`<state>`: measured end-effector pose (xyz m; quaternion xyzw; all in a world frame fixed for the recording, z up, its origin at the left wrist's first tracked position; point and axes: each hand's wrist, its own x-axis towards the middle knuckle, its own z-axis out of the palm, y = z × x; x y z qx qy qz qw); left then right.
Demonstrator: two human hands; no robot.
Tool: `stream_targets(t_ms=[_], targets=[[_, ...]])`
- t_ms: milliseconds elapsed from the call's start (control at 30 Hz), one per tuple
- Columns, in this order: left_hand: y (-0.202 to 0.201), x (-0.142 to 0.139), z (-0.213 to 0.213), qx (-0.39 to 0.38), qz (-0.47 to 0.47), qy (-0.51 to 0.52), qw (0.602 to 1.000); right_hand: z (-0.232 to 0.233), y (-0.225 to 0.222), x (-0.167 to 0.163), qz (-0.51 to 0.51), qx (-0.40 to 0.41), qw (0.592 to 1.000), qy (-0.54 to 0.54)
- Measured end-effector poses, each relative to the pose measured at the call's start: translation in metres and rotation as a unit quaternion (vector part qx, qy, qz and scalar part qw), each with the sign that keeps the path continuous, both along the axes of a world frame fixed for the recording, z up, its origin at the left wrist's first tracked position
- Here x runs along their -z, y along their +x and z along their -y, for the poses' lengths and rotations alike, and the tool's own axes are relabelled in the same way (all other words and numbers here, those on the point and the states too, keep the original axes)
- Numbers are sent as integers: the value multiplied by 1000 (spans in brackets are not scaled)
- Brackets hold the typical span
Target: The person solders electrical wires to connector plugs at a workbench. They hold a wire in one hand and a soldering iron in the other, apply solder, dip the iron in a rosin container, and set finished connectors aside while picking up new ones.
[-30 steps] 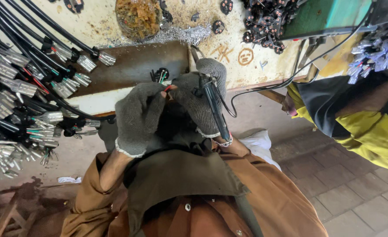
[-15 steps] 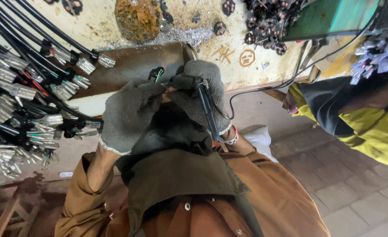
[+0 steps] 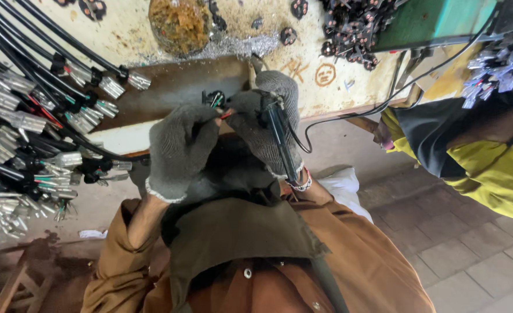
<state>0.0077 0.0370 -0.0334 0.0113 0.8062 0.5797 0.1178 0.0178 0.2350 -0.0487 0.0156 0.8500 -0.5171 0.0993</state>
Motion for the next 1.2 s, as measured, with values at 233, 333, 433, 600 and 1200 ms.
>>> stream_targets(t_ms=[233,333,433,600,1200], targets=[[-20,-29,-20,-63,18,11,998,7,-7,-20,-71,46,996,23],[-47,-64,-6,-68,-23,-94,993,6,-11,-17,-90,122,970,-190],[-73,-75,19,-45,-132,-194,971,4,-15,-12,-67,244,867,-429],[-95,-45,29,9,-213,-269,939,3,-28,-14,-91,167,981,-35],[-26,-38,-1,76,33,-94,992,-7,-34,-27,-197,-100,975,34]])
